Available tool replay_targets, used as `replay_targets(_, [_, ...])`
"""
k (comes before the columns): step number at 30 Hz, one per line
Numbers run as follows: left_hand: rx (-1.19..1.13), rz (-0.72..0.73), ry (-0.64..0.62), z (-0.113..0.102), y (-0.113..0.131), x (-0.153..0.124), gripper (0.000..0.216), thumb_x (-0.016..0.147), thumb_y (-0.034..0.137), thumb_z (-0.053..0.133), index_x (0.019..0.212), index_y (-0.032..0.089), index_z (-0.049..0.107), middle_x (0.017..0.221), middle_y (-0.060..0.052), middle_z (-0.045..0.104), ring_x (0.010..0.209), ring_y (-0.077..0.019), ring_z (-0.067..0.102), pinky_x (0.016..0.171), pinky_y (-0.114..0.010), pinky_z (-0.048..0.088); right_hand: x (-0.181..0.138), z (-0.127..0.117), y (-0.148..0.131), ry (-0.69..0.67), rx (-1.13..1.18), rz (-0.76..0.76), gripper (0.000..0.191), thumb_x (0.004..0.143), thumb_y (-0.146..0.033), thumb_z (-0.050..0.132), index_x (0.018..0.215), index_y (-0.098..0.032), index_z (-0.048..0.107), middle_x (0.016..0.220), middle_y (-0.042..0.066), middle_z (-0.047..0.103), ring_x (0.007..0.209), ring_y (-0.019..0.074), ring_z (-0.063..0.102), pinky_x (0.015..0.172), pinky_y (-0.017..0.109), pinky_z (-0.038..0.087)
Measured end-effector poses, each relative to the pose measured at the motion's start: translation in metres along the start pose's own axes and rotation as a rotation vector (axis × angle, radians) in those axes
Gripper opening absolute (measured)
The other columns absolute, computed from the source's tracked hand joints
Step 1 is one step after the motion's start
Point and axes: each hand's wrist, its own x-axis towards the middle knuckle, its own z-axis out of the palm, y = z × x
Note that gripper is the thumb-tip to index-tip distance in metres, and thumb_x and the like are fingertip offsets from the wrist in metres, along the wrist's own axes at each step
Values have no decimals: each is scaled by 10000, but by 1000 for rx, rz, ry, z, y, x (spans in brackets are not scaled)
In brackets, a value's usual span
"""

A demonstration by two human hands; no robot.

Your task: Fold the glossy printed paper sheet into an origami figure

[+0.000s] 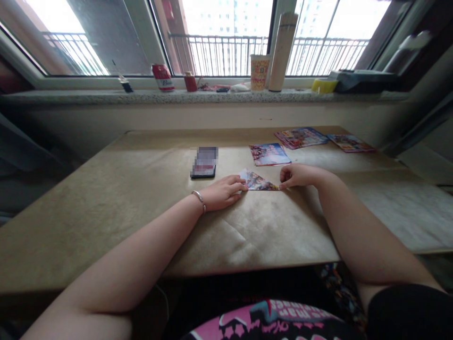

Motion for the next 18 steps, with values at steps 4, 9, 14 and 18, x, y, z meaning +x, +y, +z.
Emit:
replay_targets(4, [-10, -8, -9, -1, 0, 0, 331, 929, 261, 445, 1227, 188, 569, 1347, -108, 498, 1287, -231, 420, 1116, -401, 340, -2, 0, -7, 76, 26, -22, 196, 694, -362, 703, 754, -190, 632, 689, 7, 652, 611, 133, 564, 543, 238, 404])
replay_targets(9, [-11, 6, 4, 0, 0, 1, 326, 924, 253, 461, 1228, 196, 565, 1341, -104, 496, 1276, -224, 429, 1116, -397, 340, -2, 13, -35, 300, 50, -245, 154, 764, -309, 628, 834, -184, 685, 716, 4, 633, 622, 120, 526, 560, 232, 386])
replay_targets(14, [-4, -4, 6, -3, 3, 0, 318, 931, 250, 445, 1218, 187, 568, 1325, -106, 505, 1263, -229, 436, 1102, -400, 357, -3, 31, -63, 237, -35, -604, 168, 793, -215, 600, 902, -198, 726, 897, 41, 669, 801, 144, 594, 743, 253, 445])
replay_targets(18, [-19, -14, -10, -5, 6, 0, 328, 932, 263, 444, 1234, 193, 552, 1343, -106, 493, 1279, -230, 426, 1111, -408, 348, -3, 37, -70, 285, -188, -630, 224, 812, -169, 562, 950, -217, 731, 976, 55, 686, 911, 181, 612, 837, 289, 440])
